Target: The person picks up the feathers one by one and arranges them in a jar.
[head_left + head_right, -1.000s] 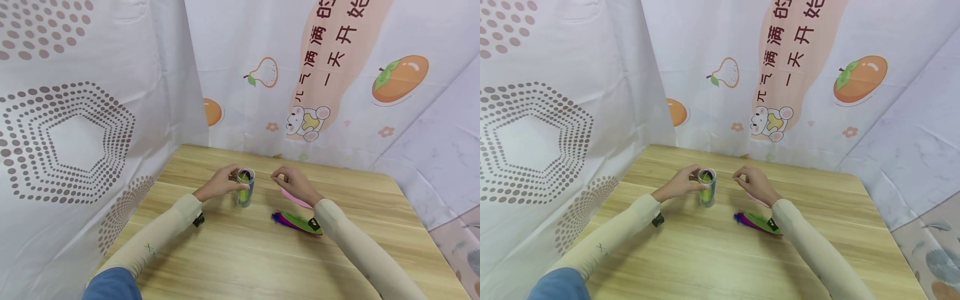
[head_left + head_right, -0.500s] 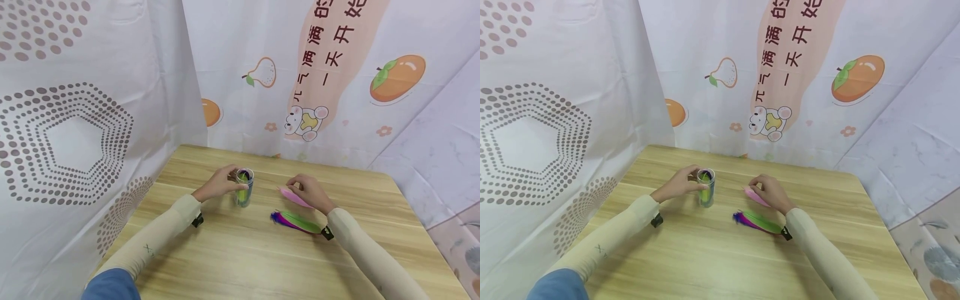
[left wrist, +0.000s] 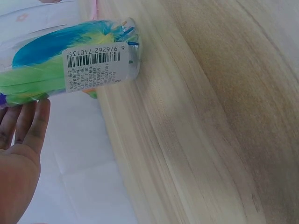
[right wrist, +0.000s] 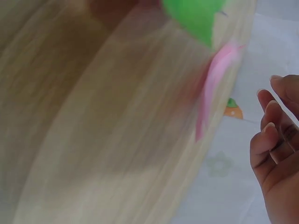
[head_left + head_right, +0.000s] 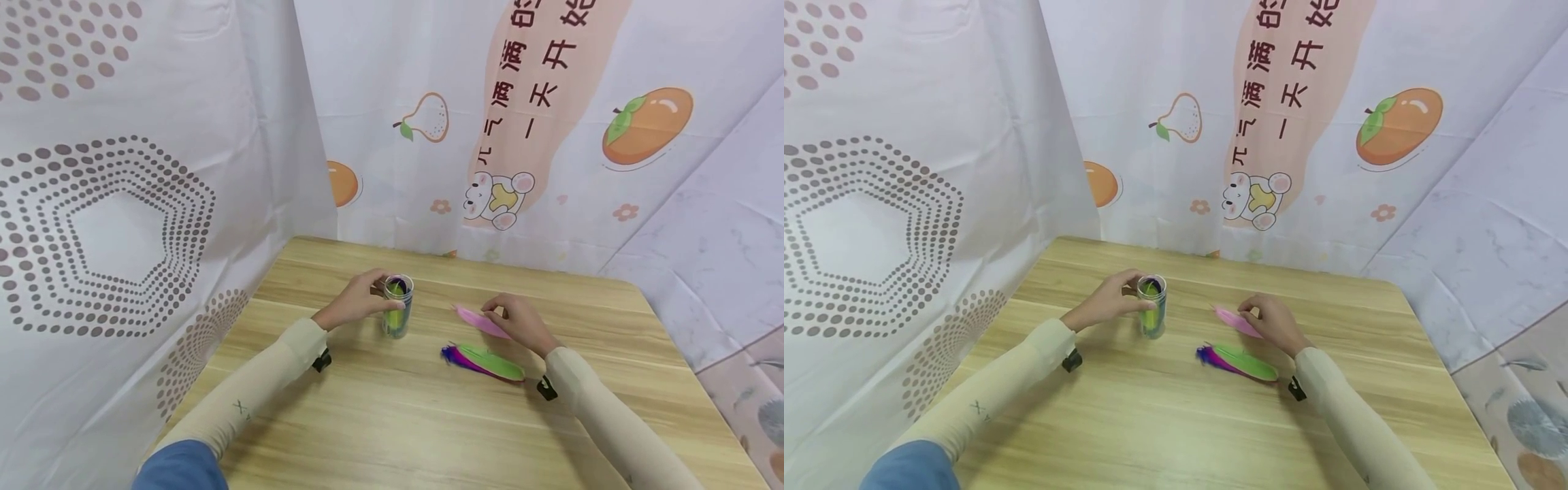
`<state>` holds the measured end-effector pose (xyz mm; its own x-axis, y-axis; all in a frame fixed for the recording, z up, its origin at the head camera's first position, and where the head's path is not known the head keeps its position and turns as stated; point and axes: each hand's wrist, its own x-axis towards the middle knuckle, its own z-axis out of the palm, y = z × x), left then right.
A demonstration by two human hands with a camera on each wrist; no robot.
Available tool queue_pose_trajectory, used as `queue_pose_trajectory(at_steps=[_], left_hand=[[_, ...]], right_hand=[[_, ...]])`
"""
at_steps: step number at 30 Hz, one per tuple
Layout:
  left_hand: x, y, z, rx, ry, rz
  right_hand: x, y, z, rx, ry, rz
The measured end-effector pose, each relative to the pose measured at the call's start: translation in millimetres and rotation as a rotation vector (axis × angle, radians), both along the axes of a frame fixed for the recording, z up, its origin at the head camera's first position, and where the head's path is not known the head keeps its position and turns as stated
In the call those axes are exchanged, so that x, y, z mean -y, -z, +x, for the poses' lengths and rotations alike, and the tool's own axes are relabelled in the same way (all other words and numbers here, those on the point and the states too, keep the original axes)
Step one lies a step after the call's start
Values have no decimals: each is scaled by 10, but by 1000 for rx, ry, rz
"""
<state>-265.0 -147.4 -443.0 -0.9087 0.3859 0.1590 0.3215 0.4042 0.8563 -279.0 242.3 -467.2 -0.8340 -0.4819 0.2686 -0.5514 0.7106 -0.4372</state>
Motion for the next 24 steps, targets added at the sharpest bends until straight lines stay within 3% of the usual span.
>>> queue_pose_trajectory(at_steps=[16, 24], left_hand=[[-3, -2, -3, -8, 13, -2], [-8, 2, -7, -14, 2, -9]], right_hand=[[-195, 128, 33, 100, 43, 29], [-267, 146, 71, 103, 45, 31]])
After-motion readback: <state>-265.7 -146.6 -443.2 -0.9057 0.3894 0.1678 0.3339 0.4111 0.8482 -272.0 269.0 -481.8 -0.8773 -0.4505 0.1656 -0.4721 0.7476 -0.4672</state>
